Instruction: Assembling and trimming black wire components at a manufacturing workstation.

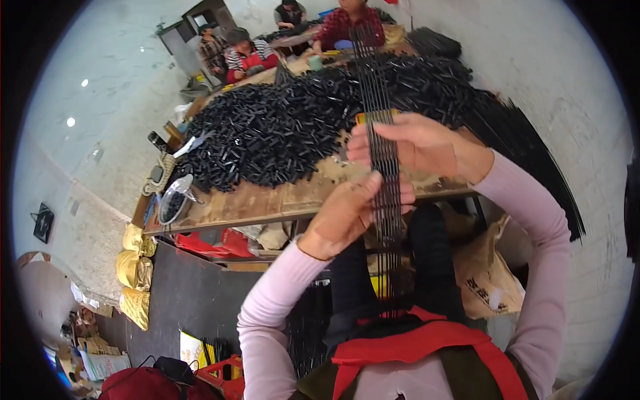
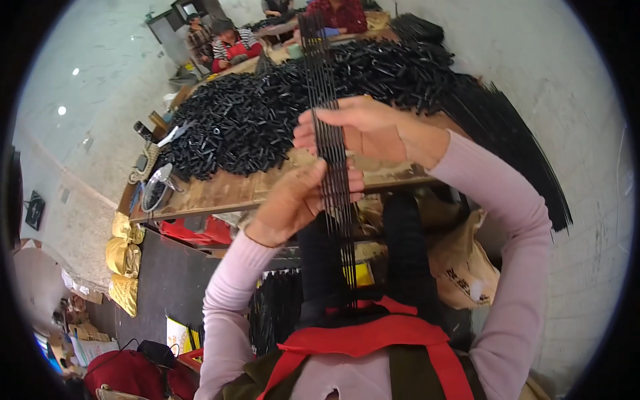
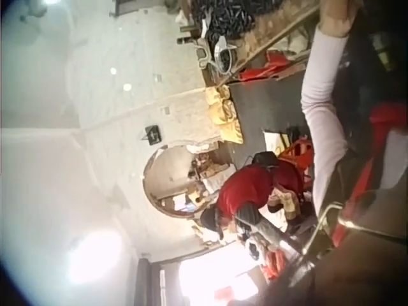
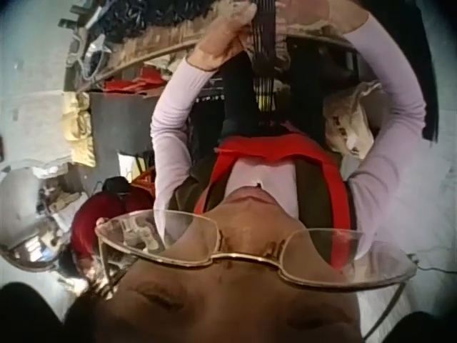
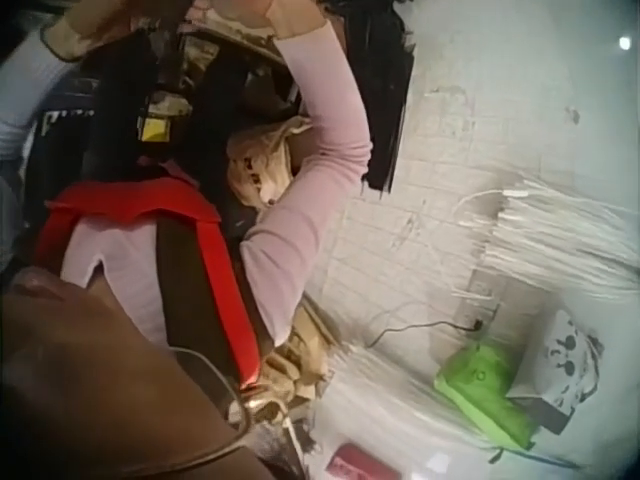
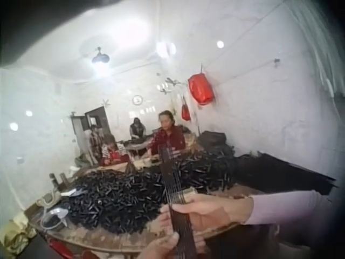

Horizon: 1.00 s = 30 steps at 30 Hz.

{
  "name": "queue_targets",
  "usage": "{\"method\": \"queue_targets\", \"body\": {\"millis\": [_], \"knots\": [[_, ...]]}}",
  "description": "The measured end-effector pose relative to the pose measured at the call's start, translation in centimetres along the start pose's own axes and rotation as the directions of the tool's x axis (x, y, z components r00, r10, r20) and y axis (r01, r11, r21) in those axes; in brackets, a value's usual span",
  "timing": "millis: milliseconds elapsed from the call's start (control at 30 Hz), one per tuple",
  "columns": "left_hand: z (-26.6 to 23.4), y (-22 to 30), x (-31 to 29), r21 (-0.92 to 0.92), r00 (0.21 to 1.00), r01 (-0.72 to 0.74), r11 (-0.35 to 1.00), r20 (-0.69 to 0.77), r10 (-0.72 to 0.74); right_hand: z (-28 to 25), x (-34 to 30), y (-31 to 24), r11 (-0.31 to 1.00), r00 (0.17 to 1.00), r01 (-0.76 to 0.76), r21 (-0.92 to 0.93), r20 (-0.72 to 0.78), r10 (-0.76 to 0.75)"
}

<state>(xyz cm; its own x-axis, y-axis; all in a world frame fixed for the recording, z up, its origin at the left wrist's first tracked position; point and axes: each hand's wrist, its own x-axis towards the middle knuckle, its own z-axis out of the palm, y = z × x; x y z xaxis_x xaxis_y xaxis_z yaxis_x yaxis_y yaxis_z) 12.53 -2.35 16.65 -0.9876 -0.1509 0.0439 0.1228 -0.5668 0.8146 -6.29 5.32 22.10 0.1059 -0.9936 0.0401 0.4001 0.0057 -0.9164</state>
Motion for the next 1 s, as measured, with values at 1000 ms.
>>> {"method": "queue_targets", "body": {"millis": [1000], "knots": [[-15.0, -5.3, 4.9, 0.267, 0.915, 0.211, 0.94, -0.393, -0.093, -10.2, 1.0, 18.8, 0.744, 0.966, 0.159, -0.649, -0.052, -0.252]]}}
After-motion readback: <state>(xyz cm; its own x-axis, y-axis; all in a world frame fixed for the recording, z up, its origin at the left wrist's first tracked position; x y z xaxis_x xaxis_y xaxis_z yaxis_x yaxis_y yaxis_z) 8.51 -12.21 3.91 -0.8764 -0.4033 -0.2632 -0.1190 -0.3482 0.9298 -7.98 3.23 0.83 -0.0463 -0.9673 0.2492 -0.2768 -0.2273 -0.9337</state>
